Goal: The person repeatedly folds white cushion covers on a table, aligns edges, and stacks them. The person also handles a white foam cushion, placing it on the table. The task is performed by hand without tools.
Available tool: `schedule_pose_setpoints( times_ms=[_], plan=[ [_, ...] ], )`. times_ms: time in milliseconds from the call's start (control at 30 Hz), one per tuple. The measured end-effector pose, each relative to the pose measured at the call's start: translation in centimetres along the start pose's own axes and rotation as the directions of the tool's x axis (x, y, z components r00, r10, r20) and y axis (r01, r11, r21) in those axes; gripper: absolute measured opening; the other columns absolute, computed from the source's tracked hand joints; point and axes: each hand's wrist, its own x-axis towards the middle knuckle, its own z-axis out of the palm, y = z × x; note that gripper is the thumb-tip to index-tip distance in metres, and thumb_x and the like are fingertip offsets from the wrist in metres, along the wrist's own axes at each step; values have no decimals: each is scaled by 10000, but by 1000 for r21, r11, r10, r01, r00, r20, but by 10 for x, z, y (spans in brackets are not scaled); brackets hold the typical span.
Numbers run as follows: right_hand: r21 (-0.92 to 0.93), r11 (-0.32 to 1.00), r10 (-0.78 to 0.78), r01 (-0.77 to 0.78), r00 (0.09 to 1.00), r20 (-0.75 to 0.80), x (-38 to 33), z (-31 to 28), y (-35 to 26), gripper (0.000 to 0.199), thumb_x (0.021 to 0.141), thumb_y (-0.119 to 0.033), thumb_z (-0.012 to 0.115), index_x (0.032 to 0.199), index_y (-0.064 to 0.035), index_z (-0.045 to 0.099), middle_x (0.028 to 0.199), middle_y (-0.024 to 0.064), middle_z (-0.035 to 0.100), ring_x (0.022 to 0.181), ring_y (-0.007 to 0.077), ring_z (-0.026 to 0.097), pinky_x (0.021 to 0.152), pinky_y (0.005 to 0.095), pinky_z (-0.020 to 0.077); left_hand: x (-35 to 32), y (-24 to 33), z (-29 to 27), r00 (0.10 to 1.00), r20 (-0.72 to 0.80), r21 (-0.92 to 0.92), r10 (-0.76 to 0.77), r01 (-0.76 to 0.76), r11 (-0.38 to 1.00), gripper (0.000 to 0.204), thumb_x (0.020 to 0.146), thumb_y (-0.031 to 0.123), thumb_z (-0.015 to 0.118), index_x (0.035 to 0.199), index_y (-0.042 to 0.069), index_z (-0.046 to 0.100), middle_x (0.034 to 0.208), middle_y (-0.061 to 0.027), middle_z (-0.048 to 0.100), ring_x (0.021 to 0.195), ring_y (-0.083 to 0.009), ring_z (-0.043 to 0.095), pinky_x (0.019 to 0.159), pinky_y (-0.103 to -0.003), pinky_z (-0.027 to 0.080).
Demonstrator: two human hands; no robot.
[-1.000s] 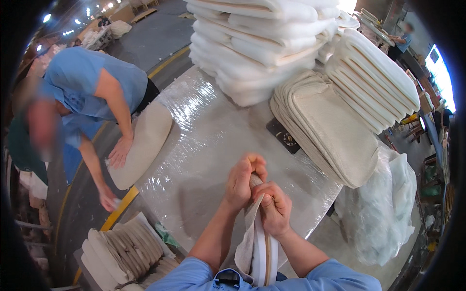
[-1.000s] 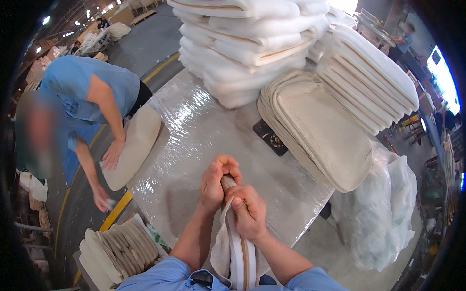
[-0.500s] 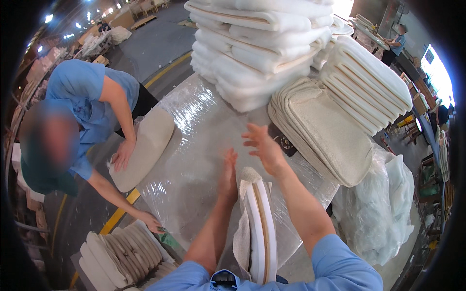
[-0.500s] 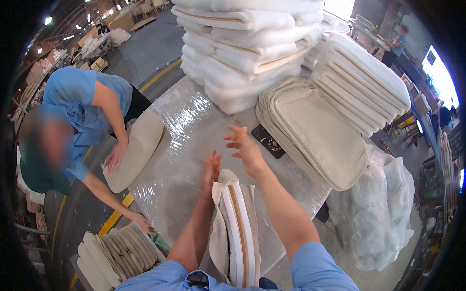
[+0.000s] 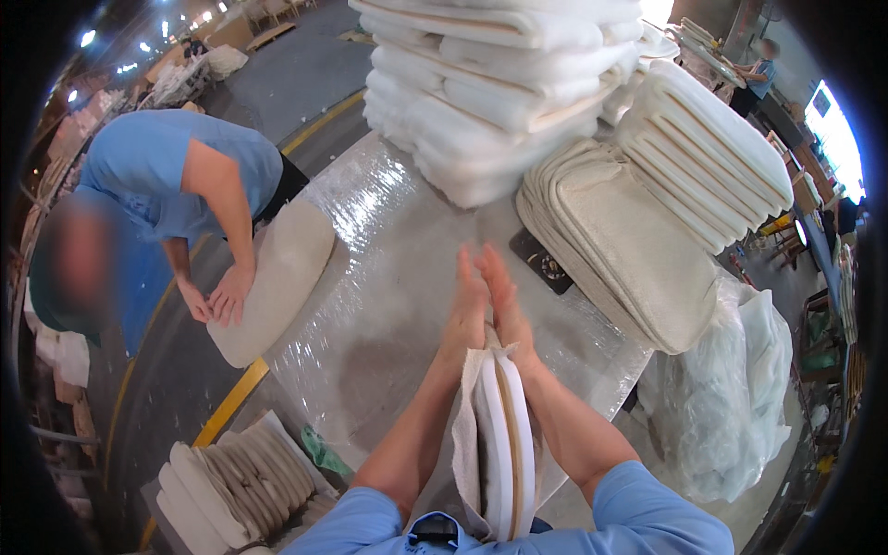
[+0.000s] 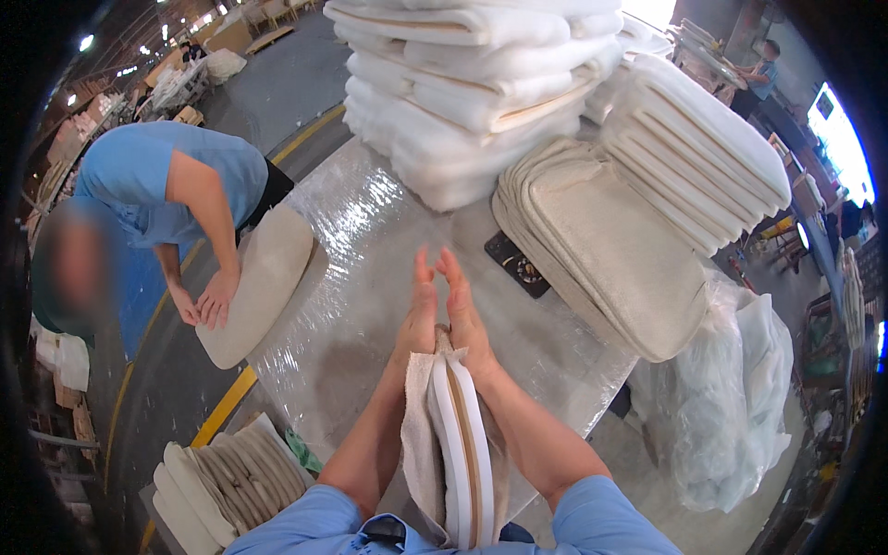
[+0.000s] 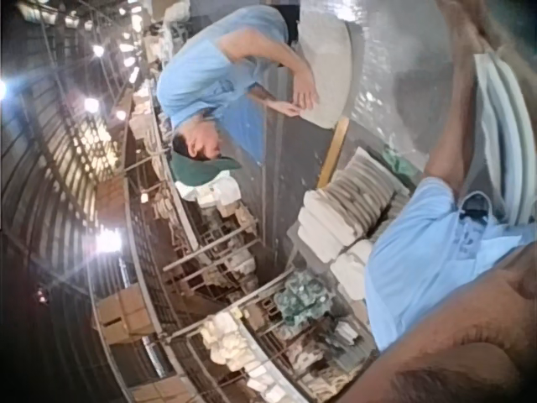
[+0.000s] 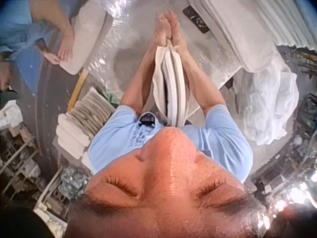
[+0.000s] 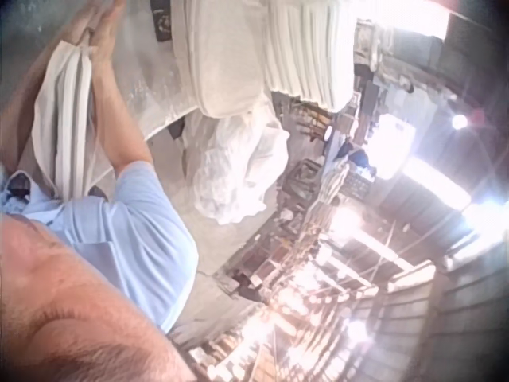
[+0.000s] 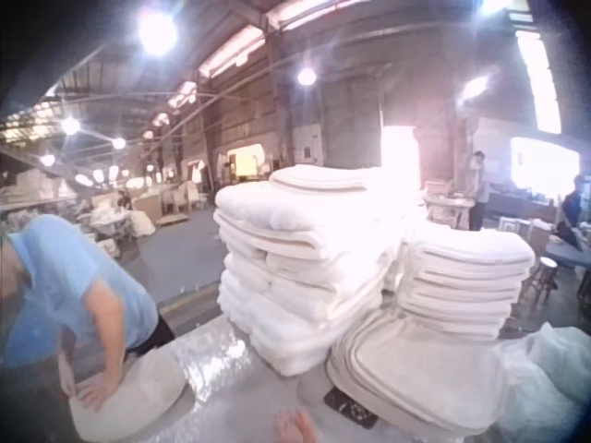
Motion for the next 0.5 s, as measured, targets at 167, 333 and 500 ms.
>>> schedule_pose_setpoints(
  times_ms=[167, 333, 500],
  plan=[
    [-146, 974, -153, 173, 979, 137, -27, -32, -5, 916, 1049, -776, 337, 1633, -75, 414, 1627, 131, 480, 1529, 271, 408, 1266, 419, 278, -35, -11, -14, 993, -104, -400, -47, 1, 916, 798, 1143, 547, 383, 1699, 7, 193, 1702, -213, 329, 1593, -317, 296, 1300, -441, 192],
    [4, 995, -96, 96, 991, 94, -53, -25, -40, 480, 1070, -200, 630, 1497, 9, 568, 1555, 156, 566, 1403, 213, 541, 1180, 366, 400, -92, 24, 7, 999, 6, -173, 49, -47, 984, 751, 1098, 340, 601, 1663, -30, 275, 1622, -168, 446, 1486, -248, 460, 1239, -395, 345],
    [-153, 985, -85, 76, 995, -57, -49, -17, -29, 221, 1013, -55, 690, 1220, 6, 738, 1434, 155, 676, 1265, 202, 640, 1037, 336, 502, -82, 29, 29, 972, -234, 194, 22, 25, 981, 526, 1107, 163, 555, 1565, -73, 447, 1559, -201, 539, 1431, -243, 534, 1186, -365, 417]
  ],
)
